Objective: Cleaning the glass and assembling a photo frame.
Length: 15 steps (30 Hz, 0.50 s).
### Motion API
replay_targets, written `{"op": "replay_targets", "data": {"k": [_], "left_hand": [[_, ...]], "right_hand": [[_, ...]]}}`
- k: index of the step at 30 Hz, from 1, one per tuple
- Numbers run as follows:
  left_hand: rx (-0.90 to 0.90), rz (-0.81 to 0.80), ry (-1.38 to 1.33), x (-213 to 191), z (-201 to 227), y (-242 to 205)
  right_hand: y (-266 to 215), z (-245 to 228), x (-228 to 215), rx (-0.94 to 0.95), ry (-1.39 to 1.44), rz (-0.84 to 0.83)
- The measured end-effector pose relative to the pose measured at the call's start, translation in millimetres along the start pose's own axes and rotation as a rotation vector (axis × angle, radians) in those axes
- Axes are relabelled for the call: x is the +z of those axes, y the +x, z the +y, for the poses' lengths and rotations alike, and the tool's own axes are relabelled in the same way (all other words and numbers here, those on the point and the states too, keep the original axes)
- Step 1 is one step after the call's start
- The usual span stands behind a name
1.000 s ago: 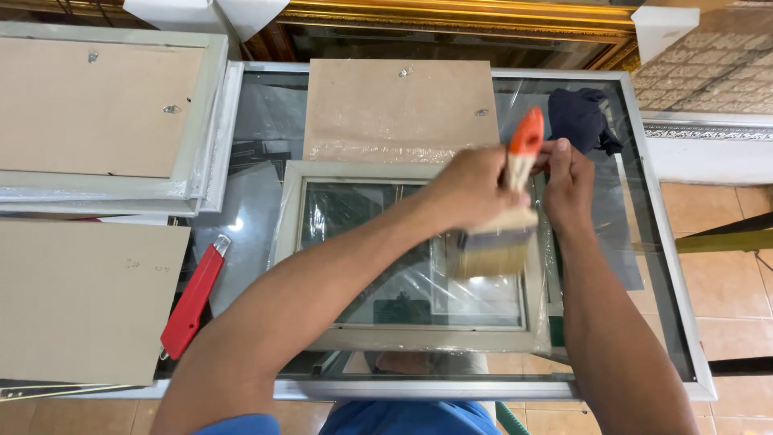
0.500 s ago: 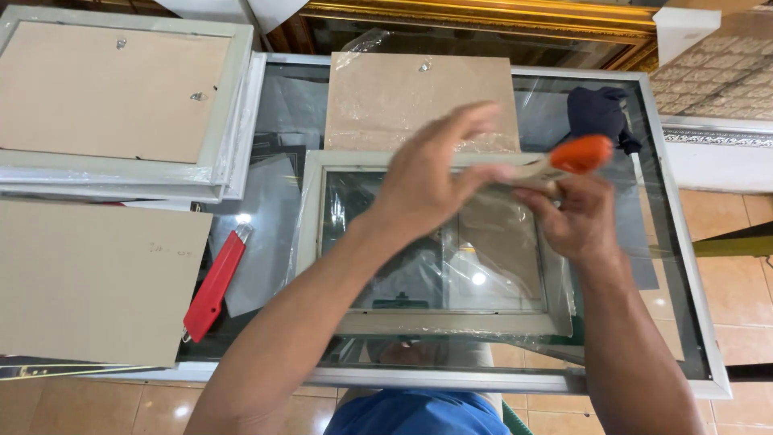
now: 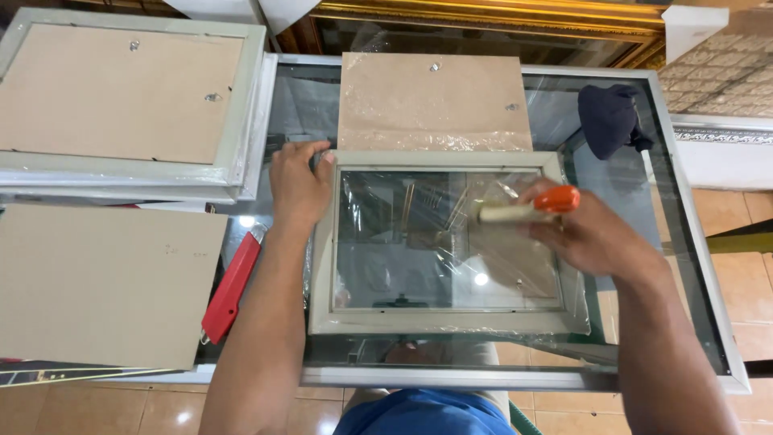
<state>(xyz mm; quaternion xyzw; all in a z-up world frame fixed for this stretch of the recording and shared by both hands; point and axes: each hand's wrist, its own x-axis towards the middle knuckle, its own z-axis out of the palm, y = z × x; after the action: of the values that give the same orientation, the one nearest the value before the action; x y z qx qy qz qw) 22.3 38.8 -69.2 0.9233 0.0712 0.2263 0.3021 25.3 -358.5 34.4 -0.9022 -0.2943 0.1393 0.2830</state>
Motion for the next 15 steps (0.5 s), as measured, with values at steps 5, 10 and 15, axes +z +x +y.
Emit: {"op": "replay_targets", "data": {"k": [5,10,15], "left_hand": [[-0.020,-0.020,-0.018,-4,8,5],[-0.009,-0.005,-0.051,0,3,3],[-0.090,-0.073,-0.023,10,-5,3]], "right_hand": [[-49,8,2,0.195,0.191,-0.430],[17,-29,10,0.005,0.490,0.191],[41,-38,46,-0.281,0.151,0.264]]}}
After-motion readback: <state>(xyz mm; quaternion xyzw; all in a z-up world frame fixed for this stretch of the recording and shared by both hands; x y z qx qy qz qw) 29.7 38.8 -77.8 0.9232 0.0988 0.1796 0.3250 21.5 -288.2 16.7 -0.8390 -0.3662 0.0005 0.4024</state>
